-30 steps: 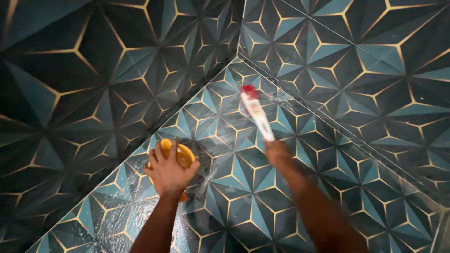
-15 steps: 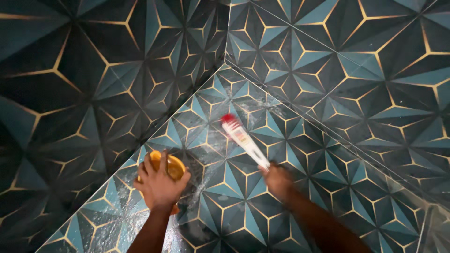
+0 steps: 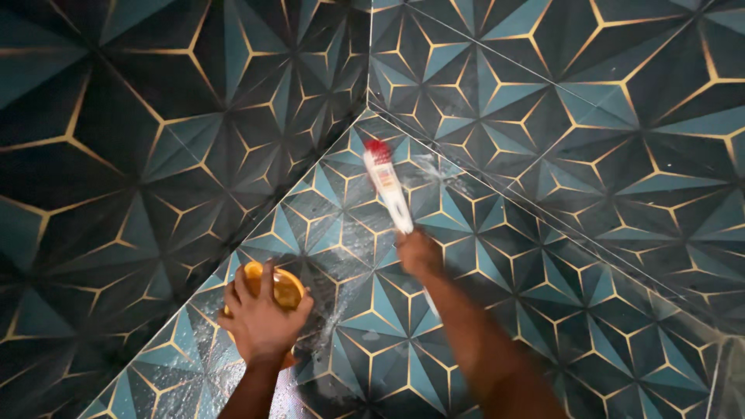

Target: The person scrubs wall tiles with a brush and moves a yellow container across the tiled surface.

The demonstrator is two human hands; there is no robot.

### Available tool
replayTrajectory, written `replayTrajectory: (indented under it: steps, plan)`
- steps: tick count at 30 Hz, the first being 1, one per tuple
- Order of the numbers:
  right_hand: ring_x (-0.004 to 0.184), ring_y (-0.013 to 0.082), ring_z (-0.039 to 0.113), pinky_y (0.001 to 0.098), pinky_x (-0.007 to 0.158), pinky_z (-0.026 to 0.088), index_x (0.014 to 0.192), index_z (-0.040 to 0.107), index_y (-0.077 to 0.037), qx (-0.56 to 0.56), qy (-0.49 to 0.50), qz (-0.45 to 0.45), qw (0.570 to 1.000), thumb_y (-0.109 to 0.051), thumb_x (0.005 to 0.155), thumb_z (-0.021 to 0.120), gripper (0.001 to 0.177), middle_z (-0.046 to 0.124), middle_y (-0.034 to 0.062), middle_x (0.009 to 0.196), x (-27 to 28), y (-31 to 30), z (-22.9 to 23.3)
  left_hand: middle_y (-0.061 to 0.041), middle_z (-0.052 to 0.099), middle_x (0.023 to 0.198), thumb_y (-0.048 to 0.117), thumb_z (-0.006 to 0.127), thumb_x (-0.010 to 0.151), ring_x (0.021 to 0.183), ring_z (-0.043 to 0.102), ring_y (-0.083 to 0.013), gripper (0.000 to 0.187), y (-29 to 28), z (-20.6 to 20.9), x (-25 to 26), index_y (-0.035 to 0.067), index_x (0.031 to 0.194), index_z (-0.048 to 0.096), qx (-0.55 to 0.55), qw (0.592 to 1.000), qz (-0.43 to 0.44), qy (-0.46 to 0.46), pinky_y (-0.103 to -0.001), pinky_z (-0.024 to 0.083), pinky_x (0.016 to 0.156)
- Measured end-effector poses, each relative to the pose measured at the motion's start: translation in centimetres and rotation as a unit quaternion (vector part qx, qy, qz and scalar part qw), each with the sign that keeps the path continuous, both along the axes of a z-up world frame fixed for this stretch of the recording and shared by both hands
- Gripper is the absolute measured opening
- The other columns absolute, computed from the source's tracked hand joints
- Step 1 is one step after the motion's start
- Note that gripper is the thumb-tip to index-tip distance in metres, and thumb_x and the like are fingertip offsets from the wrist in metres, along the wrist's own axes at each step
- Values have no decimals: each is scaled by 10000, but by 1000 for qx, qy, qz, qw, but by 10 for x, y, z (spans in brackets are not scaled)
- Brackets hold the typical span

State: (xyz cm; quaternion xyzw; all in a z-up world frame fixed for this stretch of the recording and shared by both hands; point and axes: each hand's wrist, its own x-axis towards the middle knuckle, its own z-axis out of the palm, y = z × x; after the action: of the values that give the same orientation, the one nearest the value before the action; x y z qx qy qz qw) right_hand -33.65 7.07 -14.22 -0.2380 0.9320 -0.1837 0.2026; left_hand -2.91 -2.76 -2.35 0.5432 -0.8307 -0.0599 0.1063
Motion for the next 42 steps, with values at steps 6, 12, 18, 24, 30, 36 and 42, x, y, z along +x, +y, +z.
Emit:
replayTrajectory:
  steps: [6, 12, 18, 24, 30, 36, 42]
  plan:
    - [992, 417, 698, 520, 854, 551, 1061, 687, -83, 51, 4, 83, 995, -527, 1004, 517, 479, 718, 209, 1047, 57, 31, 14, -141, 335, 1587, 746, 667, 627, 1420, 315, -384, 951, 0, -1, 1, 322, 1465, 514, 8, 1000, 1, -22, -687, 286, 1007]
    - [1048, 418, 722, 515, 896, 575, 1176, 689, -99, 111, 12, -48, 993, -567, 1031, 481, 533, 751, 217, 1105, -26, 78, 33, -144, 334, 1582, 747, 652, 644, 1427, 309, -377, 931, -1, 3, -2, 330, 1465, 513, 16, 1000, 12, -23, -681, 282, 1015]
    - [1133, 452, 666, 554, 939, 540, 1182, 668, -77, 62, -11, -91, 994, -557, 1016, 484, 540, 697, 233, 1202, -21, 27, 49, -151, 334, 1583, 745, 650, 652, 1429, 307, -383, 915, 0, -1, -1, 323, 1454, 528, 12, 1000, 10, -24, -683, 276, 1015]
    - [1107, 453, 675, 543, 933, 547, 1129, 691, -64, 41, -4, 28, 999, -513, 1007, 492, 506, 706, 248, 1155, 38, 27, 47, -153, 330, 1594, 747, 646, 655, 1438, 308, -384, 933, -2, -6, 2, 322, 1475, 509, 13, 1000, 3, -28, -683, 285, 1006]
    - [512, 283, 591, 442, 456, 479, 732, 595, -123, -43, 455, 175, 872, -452, 1030, 560, 445, 564, 96, 576, -7, 116, -14, -149, 311, 1595, 737, 659, 643, 1433, 302, -381, 947, -1, -2, -1, 331, 1482, 490, 27, 999, 8, -30, -684, 285, 994]
    - [434, 267, 574, 419, 397, 467, 649, 564, -124, 10, 564, 135, 815, -469, 1022, 594, 508, 545, 96, 519, -99, 140, -46, -148, 333, 1584, 722, 658, 670, 1432, 316, -377, 900, -1, 5, -2, 324, 1464, 511, 22, 999, 8, -22, -674, 281, 1026]
    - [883, 379, 744, 495, 785, 596, 1010, 671, -52, 65, 284, 67, 954, -517, 1108, 479, 513, 740, 196, 957, -110, 67, -2, -168, 348, 1575, 709, 671, 659, 1413, 330, -387, 905, 0, 8, -3, 311, 1457, 517, 5, 1000, -1, -7, -656, 269, 1041]
